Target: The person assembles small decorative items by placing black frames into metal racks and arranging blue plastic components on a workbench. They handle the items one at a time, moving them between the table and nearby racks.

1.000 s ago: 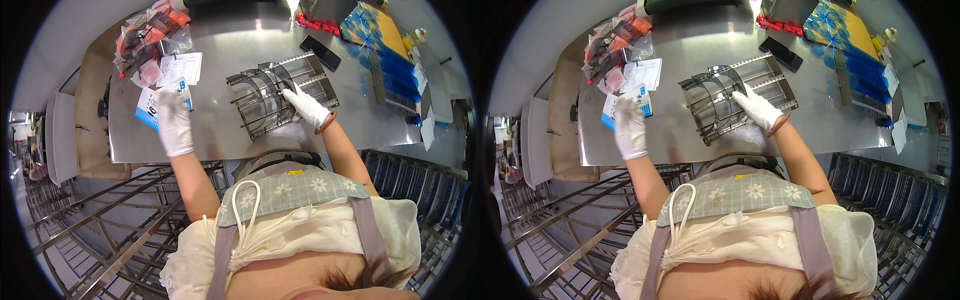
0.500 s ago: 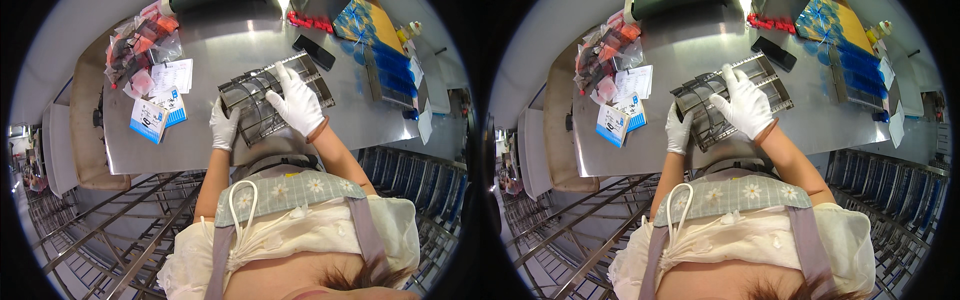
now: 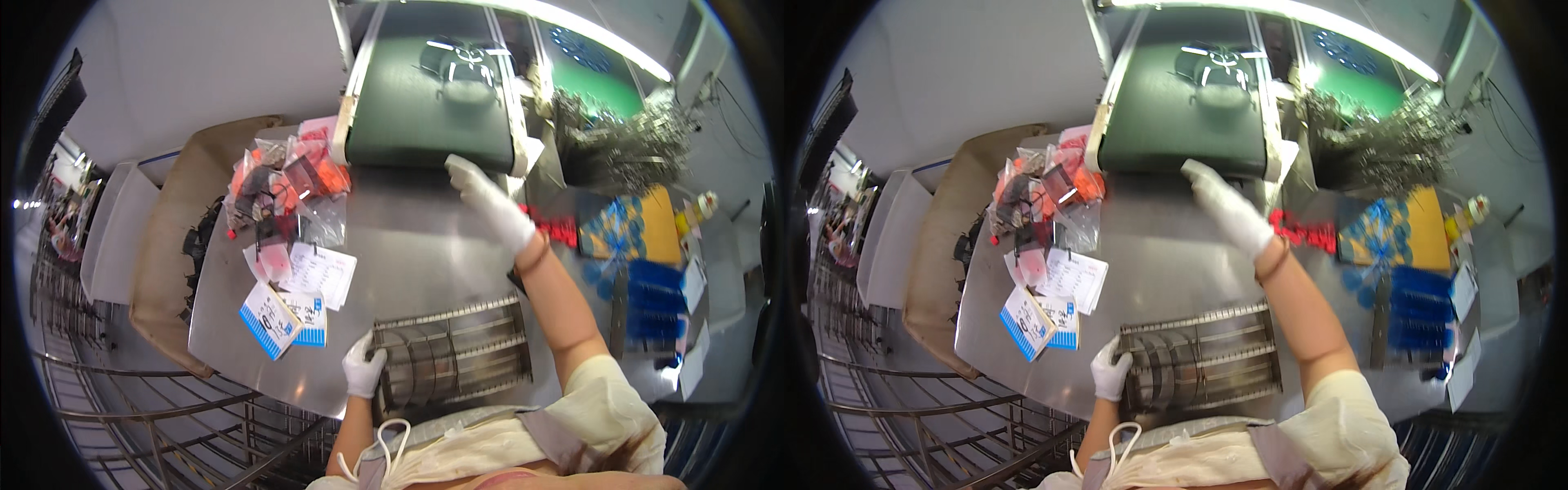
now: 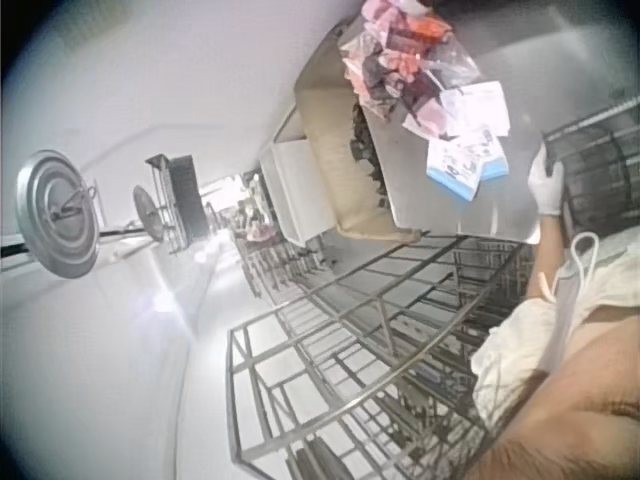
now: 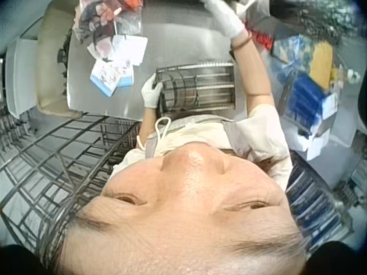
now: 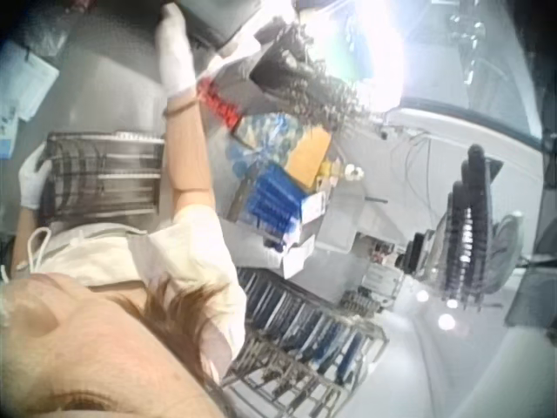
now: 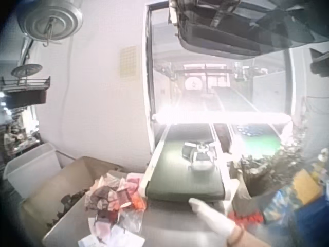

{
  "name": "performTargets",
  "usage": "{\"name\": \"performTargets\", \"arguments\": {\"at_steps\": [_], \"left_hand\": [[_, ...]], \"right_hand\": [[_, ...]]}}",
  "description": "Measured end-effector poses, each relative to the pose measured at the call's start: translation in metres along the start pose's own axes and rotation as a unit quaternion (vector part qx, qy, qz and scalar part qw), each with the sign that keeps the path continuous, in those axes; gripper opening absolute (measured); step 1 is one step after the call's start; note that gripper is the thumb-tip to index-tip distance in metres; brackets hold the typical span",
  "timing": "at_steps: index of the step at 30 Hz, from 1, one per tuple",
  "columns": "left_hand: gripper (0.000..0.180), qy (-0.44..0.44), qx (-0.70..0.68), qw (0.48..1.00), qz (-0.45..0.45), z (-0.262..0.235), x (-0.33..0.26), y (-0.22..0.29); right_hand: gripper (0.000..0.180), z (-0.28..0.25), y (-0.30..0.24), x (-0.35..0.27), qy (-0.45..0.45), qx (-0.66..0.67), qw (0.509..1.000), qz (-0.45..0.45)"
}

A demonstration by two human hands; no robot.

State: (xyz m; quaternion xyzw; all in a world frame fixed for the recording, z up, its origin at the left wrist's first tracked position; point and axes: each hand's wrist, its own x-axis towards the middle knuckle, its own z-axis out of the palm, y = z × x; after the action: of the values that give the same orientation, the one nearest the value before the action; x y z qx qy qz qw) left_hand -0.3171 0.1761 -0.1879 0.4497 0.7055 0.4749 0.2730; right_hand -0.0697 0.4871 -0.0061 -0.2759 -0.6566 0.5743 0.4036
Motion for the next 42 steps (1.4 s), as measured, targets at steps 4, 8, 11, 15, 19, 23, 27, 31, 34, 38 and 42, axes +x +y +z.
{"name": "performTargets", "arguments": {"at_steps": [4,8,11,15,19,23,27,31,34,38,42], "left_hand": [[0.040,-0.017,-0.087,0.996,-0.029,-0.002,0.001,0.012],[0.033,-0.014,0.041,0.998,0.036,-0.005,0.001,0.011],[0.046,-0.022,0.067,0.994,0.087,-0.007,0.000,0.000],[0.030,-0.014,-0.085,0.995,-0.049,-0.010,0.011,0.010],[0.024,0.143,-0.202,0.964,-0.095,-0.023,0.050,0.076],[0.067,0.035,-0.232,0.962,0.141,-0.021,0.086,0.165],[0.086,0.074,-0.262,0.881,0.386,-0.001,0.072,0.237],[0.071,0.055,-0.160,0.878,0.448,0.009,0.044,0.284],[0.058,0.040,-0.047,0.843,0.534,0.005,0.036,0.300],[0.049,-0.022,0.006,0.839,0.544,-0.004,0.020,0.300],[0.035,-0.010,-0.246,0.881,0.403,-0.019,0.012,0.290]], "right_hand": [[0.067,-0.083,0.068,0.173,0.172,0.270,0.944,0.077],[0.060,-0.128,0.088,0.271,0.333,0.388,0.860,0.017],[0.050,-0.138,0.086,0.275,0.395,0.360,0.844,-0.039],[0.037,-0.103,0.081,0.156,0.486,0.006,0.857,-0.169],[0.023,-0.017,0.027,-0.005,0.384,0.308,0.870,-0.033],[0.020,0.074,-0.050,-0.107,0.173,0.198,0.964,0.038],[0.010,0.100,-0.090,-0.133,0.056,0.019,0.995,0.078],[0.036,0.102,-0.093,-0.142,0.126,-0.322,0.927,-0.146],[0.032,0.114,-0.099,-0.159,0.021,-0.645,0.754,-0.124],[0.036,0.126,-0.119,-0.184,0.080,-0.550,0.820,-0.134],[0.055,0.108,-0.111,-0.206,-0.060,-0.171,0.983,0.014]]}}
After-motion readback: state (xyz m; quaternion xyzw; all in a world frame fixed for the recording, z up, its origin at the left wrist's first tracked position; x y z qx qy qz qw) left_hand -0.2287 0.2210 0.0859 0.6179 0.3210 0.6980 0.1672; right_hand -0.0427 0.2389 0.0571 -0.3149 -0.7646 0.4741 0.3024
